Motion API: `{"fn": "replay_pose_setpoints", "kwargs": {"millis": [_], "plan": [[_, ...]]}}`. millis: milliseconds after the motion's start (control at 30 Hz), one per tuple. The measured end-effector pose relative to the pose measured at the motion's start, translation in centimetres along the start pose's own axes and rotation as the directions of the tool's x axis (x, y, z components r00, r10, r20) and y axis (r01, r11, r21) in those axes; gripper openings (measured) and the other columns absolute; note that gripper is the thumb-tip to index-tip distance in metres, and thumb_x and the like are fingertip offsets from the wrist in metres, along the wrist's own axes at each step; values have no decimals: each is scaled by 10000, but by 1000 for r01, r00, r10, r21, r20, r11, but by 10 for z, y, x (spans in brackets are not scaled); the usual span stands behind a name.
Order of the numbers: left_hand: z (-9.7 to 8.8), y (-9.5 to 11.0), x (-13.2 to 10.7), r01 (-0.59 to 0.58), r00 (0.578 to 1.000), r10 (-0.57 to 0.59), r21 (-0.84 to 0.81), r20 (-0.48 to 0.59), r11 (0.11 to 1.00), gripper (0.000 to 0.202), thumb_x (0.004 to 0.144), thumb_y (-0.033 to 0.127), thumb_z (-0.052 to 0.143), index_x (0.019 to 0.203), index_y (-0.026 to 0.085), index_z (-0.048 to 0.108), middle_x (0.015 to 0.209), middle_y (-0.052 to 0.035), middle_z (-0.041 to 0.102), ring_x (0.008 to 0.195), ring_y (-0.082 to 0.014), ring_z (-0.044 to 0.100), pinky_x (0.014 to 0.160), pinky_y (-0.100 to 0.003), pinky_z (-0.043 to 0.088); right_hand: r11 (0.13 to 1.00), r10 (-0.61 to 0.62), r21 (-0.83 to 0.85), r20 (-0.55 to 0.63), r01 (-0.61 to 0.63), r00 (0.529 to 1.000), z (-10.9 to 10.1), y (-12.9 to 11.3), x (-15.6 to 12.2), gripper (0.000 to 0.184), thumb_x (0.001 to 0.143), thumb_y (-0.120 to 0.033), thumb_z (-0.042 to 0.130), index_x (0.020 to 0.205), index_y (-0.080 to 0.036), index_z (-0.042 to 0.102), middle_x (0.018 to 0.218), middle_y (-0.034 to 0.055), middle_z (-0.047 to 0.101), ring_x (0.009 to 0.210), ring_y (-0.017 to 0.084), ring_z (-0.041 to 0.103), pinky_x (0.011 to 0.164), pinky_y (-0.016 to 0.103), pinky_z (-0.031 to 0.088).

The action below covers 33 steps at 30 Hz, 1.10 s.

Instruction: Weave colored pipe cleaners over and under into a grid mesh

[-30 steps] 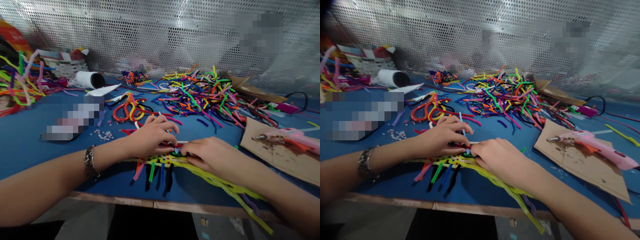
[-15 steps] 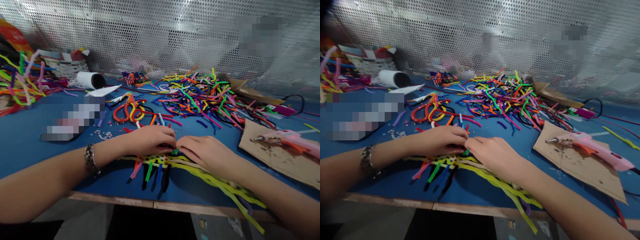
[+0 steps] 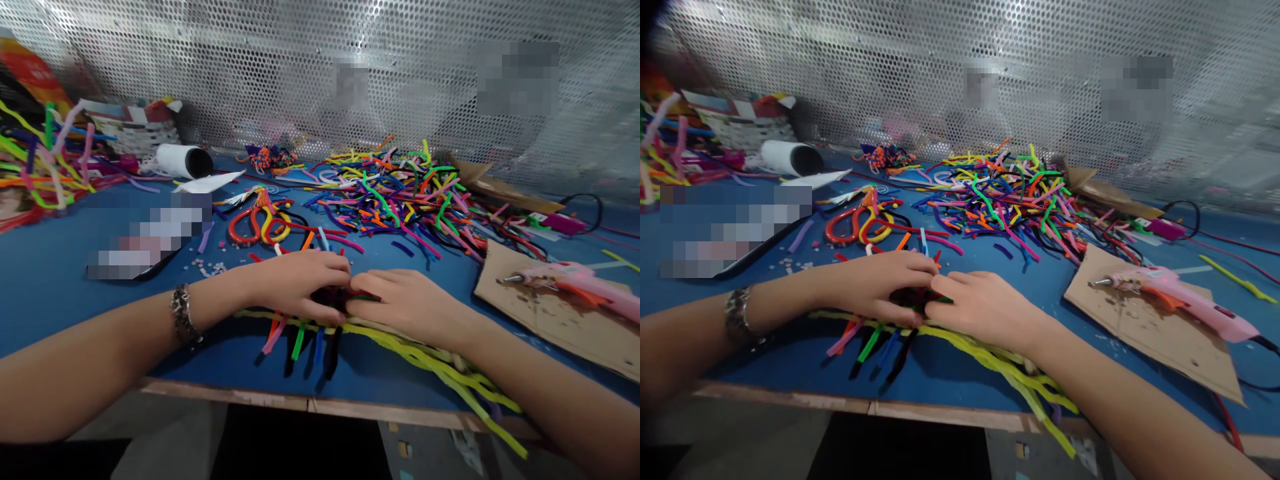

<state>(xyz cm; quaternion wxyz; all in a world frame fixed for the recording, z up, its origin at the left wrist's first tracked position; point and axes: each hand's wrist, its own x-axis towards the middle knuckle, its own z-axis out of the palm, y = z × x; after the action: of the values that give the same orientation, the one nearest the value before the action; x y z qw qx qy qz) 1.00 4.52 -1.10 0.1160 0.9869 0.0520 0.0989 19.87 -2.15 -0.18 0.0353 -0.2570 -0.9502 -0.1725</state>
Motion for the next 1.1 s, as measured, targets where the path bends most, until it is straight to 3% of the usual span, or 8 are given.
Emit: {"fn": "replay_pose_setpoints", "kwargs": {"millis": [200, 367, 533, 667, 900, 1100], "plan": [[1, 2, 0, 51, 998, -51, 8, 27, 999, 334, 776, 373, 579, 968, 102, 545, 1000, -111, 540, 922, -209, 496, 821, -288, 383, 1000, -11, -4, -3, 11, 1000, 3, 0, 1, 243, 896, -223, 368, 812, -203, 594, 790, 24, 556, 689, 145, 502, 580, 250, 353], [2, 2, 1, 95, 995, -96, 22, 40, 995, 365, 768, 403, 583, 978, 108, 539, 989, -101, 536, 917, -207, 489, 817, -286, 376, 988, 35, 151, -7, -34, 999, 6, 0, 4, 250, 897, -208, 354, 842, -180, 596, 787, 34, 543, 714, 149, 496, 628, 257, 386], [3, 4, 1, 112, 993, -113, 38, 35, 993, 312, 777, 393, 575, 889, 103, 549, 948, -99, 530, 891, -210, 486, 779, -283, 378, 857, 159, 498, -11, -133, 987, 4, 3, 2, 203, 889, -177, 373, 812, -154, 559, 819, 35, 500, 742, 114, 468, 660, 216, 390], [4, 4, 1, 111, 994, -111, 33, 16, 993, 316, 780, 383, 576, 932, 108, 540, 962, -95, 528, 902, -204, 486, 786, -278, 375, 763, 221, 623, -1, -172, 975, 1, 3, 0, 134, 878, -158, 405, 830, -157, 530, 849, 33, 478, 776, 101, 462, 705, 207, 381], [5, 5, 0, 105, 994, -105, 25, 16, 994, 289, 803, 337, 555, 990, 118, 536, 974, -86, 529, 924, -203, 480, 795, -281, 371, 761, 218, 627, -6, -166, 976, -5, -1, 1, 128, 866, -127, 406, 811, -156, 518, 816, 29, 499, 750, 101, 466, 686, 203, 385], [4, 6, -2, 92, 996, -91, -33, 13, 995, 226, 774, 235, 553, 970, 124, 546, 972, -81, 525, 912, -193, 482, 814, -279, 373, 870, 161, 473, -10, -137, 987, -6, -1, -2, 164, 867, -195, 420, 775, -167, 552, 832, 41, 527, 782, 128, 475, 730, 251, 381]]}}
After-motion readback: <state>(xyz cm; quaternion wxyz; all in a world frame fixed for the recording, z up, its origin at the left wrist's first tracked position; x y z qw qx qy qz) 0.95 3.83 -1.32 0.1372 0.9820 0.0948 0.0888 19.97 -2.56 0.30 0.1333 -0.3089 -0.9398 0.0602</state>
